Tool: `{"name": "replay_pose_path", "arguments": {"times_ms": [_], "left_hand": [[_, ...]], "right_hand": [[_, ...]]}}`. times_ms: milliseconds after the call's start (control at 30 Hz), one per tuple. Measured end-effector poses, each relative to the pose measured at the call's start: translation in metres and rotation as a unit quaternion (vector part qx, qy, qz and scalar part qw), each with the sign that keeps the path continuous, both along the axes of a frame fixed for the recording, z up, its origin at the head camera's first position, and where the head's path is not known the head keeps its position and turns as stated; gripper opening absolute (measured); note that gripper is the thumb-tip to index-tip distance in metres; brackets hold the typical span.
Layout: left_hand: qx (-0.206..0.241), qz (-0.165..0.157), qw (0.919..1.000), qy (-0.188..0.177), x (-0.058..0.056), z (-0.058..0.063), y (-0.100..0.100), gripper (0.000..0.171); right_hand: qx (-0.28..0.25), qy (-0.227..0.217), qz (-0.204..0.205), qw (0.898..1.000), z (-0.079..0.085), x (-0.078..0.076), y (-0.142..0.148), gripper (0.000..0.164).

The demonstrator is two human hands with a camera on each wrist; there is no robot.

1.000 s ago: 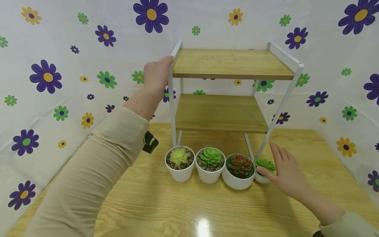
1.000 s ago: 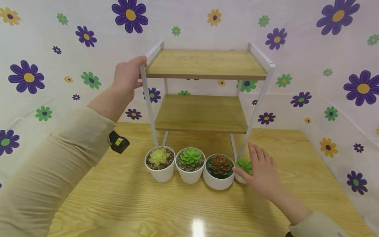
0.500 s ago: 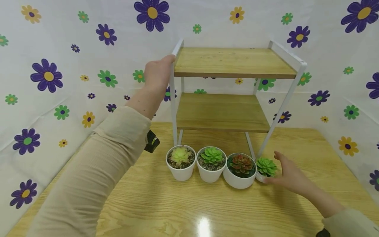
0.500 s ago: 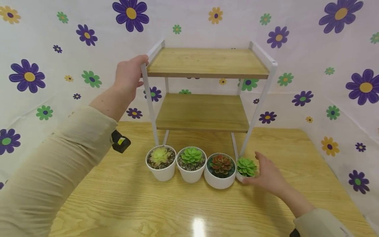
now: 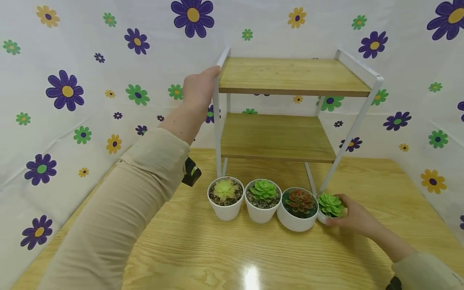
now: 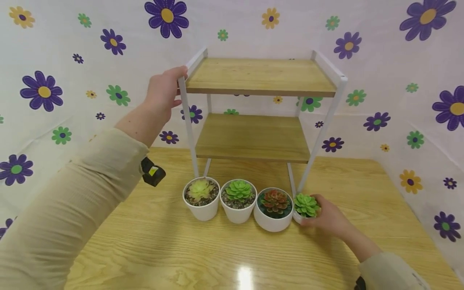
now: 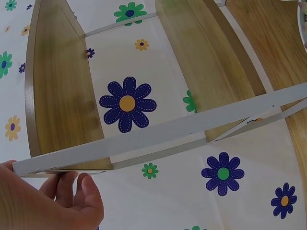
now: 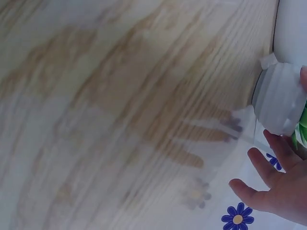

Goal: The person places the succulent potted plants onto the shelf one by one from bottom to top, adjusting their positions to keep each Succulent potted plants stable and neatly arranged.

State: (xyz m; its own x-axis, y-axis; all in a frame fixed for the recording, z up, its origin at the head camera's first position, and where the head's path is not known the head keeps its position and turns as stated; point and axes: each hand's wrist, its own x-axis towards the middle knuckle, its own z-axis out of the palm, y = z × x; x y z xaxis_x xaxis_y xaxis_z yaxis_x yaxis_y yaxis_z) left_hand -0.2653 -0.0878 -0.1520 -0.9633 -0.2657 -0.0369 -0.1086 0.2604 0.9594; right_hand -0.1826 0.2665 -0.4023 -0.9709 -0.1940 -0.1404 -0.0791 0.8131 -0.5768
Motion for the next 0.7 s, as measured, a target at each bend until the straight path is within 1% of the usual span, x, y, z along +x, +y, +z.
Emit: {"name": "replay_pose_path", "arguments": {"times_ms": [167, 333, 467, 567, 633, 700], "left_hand": [[0.011, 0.004, 0.9999, -0.001, 0.0, 0.0, 0.0, 0.054], [0.017, 0.009, 0.9998, 0.009, -0.001, 0.0, 0.0, 0.054], [0.012, 0.012, 0.9998, 0.007, -0.001, -0.001, 0.001, 0.055], [0.007, 0.014, 0.9999, 0.006, -0.001, -0.002, 0.001, 0.055], [0.006, 0.014, 0.9999, 0.005, -0.001, -0.002, 0.001, 0.054], [0.005, 0.013, 0.9999, 0.006, -0.001, -0.002, 0.001, 0.054]], "right_hand": [[0.001, -0.01, -0.005, 1.0, 0.001, -0.001, -0.001, 0.086], [-0.001, -0.005, -0.022, 1.0, -0.001, 0.0, 0.0, 0.085], [-0.006, -0.008, -0.041, 0.999, -0.001, 0.001, 0.001, 0.084], [-0.001, -0.008, -0.056, 0.998, 0.002, 0.003, 0.003, 0.085], [-0.009, 0.0, -0.059, 0.998, 0.006, 0.005, 0.005, 0.083], [-0.028, 0.012, -0.058, 0.998, 0.01, 0.007, 0.006, 0.079]]}}
